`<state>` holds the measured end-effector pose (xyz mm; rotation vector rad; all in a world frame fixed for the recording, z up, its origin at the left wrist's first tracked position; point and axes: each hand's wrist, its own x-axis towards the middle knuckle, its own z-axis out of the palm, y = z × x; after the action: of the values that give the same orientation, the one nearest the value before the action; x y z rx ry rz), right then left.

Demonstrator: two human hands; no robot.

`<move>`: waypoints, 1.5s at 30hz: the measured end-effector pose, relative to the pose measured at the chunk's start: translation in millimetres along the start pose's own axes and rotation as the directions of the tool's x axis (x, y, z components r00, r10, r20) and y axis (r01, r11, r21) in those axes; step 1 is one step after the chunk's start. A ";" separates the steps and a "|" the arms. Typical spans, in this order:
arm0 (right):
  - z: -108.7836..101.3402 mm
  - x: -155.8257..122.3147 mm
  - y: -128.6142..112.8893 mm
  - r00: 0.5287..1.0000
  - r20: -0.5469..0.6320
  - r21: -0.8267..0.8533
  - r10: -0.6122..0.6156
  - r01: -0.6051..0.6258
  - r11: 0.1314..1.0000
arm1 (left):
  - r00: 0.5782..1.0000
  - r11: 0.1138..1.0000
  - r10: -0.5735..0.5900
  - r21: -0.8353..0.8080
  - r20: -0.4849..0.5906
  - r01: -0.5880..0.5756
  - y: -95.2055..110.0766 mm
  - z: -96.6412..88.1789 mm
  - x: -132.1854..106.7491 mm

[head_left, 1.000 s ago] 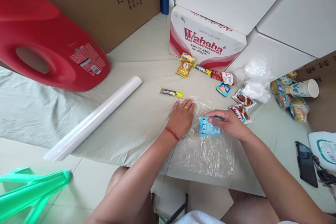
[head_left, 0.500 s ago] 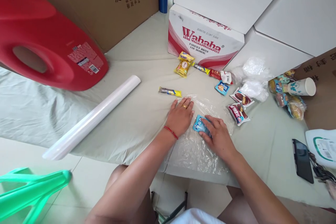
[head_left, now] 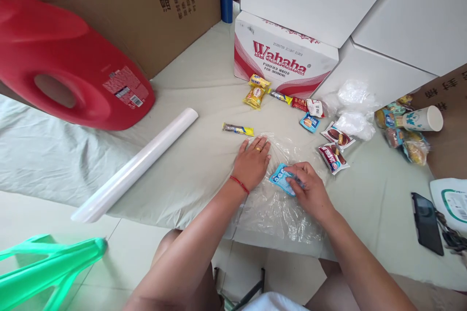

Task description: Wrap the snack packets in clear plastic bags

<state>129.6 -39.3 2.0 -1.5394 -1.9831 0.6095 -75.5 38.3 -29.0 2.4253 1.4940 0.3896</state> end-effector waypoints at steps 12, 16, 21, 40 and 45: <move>3.3 37.0 6.9 0.983 0.061 -0.164 -0.176 0.183 0.969 | 1.000 1.000 0.000 0.017 0.012 0.000 -1.8 -0.3 0.3; -27.6 90.7 31.1 0.997 -0.037 -0.336 -0.062 0.046 0.941 | 1.000 1.000 0.000 0.014 0.019 0.000 -1.3 -0.7 0.7; -60.2 185.2 86.9 0.911 -0.345 -0.356 0.227 -0.351 0.866 | 1.000 1.000 -0.006 -0.007 0.010 0.006 -1.1 0.0 1.4; -49.8 61.7 20.9 0.861 0.322 0.845 0.393 -0.449 0.290 | 0.998 0.995 -0.059 -0.080 -0.005 0.059 -4.4 -9.1 2.8; -44.8 30.7 17.6 0.845 0.270 0.734 0.462 -0.491 0.469 | 0.997 0.996 -0.075 -0.050 -0.002 0.075 -3.6 -4.0 0.9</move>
<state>166.2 -4.4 28.5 -1.4423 -0.9555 1.5130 -79.5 41.0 -26.5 2.3243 1.5527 0.4106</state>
